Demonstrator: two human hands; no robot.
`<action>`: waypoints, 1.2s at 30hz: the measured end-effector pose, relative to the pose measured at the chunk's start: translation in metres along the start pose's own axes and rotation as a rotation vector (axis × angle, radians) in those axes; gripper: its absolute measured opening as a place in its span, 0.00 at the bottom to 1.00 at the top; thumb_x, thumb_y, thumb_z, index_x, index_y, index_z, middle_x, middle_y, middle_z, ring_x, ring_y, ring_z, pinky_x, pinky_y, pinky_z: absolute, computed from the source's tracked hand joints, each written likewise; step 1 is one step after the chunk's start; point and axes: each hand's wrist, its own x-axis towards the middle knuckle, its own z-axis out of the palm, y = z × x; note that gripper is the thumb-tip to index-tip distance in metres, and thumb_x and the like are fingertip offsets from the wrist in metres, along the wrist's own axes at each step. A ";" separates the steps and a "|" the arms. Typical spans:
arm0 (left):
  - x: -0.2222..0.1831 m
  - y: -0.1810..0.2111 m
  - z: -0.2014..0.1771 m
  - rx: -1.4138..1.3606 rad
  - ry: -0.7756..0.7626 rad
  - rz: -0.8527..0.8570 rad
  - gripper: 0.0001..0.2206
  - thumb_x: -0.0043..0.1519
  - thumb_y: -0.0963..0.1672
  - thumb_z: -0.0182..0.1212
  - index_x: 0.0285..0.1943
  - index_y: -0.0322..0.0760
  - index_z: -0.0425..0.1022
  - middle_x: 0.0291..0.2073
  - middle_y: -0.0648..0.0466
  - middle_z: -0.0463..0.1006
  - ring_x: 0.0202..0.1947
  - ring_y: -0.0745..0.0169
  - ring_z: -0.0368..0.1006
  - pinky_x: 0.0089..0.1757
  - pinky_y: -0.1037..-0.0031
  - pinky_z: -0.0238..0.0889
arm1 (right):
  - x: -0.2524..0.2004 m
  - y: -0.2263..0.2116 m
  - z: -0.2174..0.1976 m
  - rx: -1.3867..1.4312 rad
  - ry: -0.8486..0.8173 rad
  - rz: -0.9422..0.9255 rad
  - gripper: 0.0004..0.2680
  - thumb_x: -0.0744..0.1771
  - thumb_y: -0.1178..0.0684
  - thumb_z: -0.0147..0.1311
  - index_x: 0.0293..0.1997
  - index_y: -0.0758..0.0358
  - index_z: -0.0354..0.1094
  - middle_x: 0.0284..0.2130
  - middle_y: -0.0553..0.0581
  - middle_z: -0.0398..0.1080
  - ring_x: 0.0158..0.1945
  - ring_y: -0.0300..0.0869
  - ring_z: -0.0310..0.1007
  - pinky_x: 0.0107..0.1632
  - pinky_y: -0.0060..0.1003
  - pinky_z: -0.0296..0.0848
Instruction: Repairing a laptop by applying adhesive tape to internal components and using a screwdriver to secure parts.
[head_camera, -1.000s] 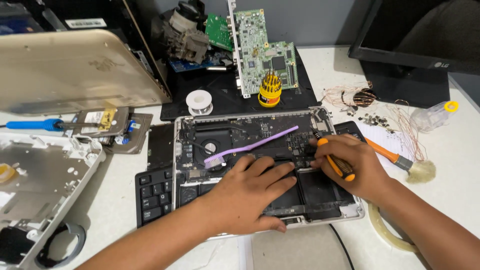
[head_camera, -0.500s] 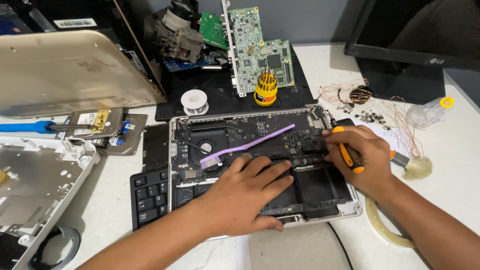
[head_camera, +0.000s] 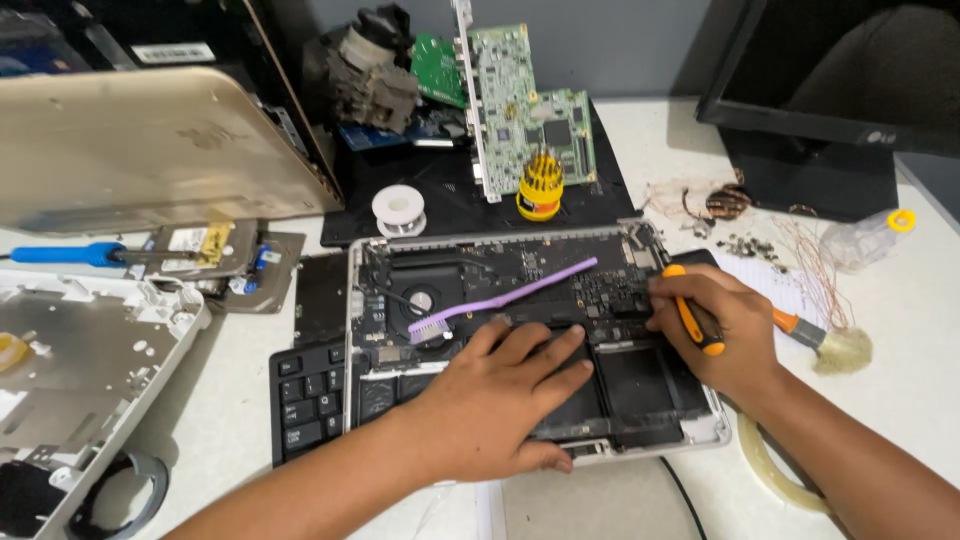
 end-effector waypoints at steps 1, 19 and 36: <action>0.000 0.000 0.001 0.004 -0.003 -0.003 0.40 0.55 0.63 0.59 0.70 0.39 0.67 0.72 0.43 0.63 0.65 0.41 0.59 0.60 0.46 0.49 | 0.001 0.000 0.000 0.005 0.002 -0.002 0.04 0.67 0.62 0.57 0.44 0.64 0.73 0.40 0.60 0.74 0.26 0.39 0.80 0.37 0.29 0.77; -0.003 0.003 0.000 0.111 0.140 0.012 0.37 0.53 0.63 0.62 0.65 0.41 0.73 0.67 0.40 0.70 0.61 0.44 0.65 0.56 0.51 0.57 | 0.007 0.006 -0.009 0.033 -0.304 -0.197 0.11 0.63 0.54 0.59 0.49 0.45 0.80 0.54 0.60 0.71 0.60 0.49 0.71 0.60 0.46 0.66; 0.004 0.003 -0.007 -0.063 0.141 0.004 0.44 0.48 0.68 0.53 0.61 0.34 0.71 0.66 0.48 0.71 0.56 0.41 0.65 0.48 0.48 0.54 | 0.016 0.034 -0.023 -0.069 -0.286 -0.331 0.07 0.64 0.50 0.61 0.43 0.54 0.77 0.44 0.57 0.76 0.37 0.50 0.73 0.46 0.45 0.69</action>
